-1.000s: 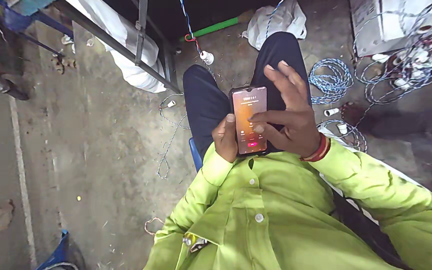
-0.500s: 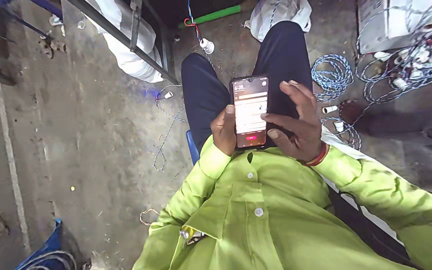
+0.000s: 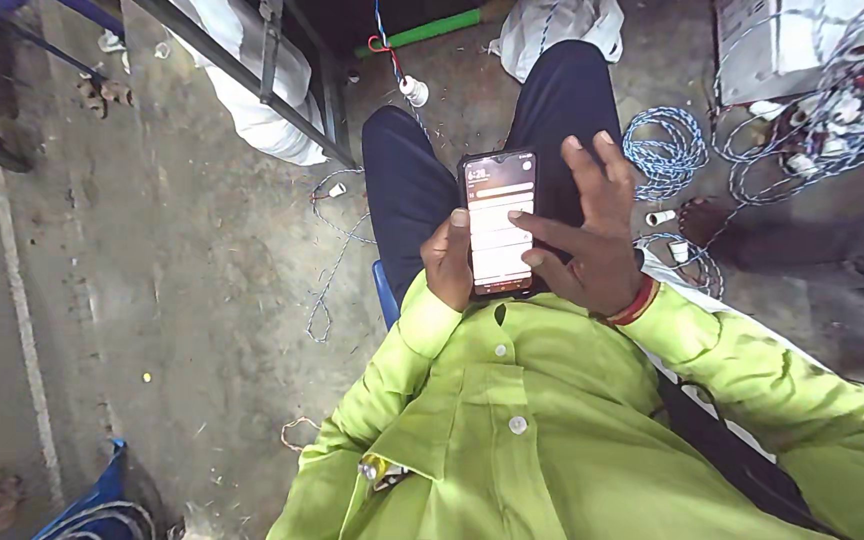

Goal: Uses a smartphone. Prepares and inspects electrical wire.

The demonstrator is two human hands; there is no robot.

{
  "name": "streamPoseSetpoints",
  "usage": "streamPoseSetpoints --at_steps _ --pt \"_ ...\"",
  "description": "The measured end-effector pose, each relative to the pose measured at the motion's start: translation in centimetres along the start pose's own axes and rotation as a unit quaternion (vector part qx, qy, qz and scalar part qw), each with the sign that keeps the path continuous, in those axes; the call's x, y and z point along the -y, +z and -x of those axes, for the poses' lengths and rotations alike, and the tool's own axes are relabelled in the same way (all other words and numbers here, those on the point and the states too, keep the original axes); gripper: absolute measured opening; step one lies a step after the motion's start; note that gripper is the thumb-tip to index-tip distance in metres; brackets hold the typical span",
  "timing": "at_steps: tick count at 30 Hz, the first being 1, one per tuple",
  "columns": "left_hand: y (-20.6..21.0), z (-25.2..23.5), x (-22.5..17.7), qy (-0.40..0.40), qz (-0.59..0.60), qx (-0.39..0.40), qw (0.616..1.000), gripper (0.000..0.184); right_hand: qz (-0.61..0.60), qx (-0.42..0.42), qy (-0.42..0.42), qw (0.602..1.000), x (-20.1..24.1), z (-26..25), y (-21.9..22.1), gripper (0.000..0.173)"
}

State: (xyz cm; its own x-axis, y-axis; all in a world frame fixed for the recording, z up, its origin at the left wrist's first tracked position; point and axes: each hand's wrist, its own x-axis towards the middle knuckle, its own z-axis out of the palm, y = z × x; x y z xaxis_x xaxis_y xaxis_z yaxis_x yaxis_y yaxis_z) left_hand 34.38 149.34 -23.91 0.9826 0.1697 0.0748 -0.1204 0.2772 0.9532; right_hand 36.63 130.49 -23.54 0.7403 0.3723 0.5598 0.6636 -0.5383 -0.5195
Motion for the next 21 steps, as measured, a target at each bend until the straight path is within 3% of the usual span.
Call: streamPoseSetpoints --at_steps 3,7,21 --pt "0.1 0.0 0.0 -0.005 -0.003 -0.008 1.000 0.035 -0.027 -0.072 0.009 0.997 -0.4 0.3 -0.6 0.041" --pt "0.1 -0.1 0.0 -0.010 -0.002 -0.009 1.000 0.036 -0.025 -0.081 -0.011 0.996 -0.5 0.4 -1.2 0.041" --pt "0.0 -0.1 0.1 -0.009 0.005 -0.002 1.000 0.037 -0.015 0.025 -0.035 0.999 -0.2 0.2 0.2 0.051"
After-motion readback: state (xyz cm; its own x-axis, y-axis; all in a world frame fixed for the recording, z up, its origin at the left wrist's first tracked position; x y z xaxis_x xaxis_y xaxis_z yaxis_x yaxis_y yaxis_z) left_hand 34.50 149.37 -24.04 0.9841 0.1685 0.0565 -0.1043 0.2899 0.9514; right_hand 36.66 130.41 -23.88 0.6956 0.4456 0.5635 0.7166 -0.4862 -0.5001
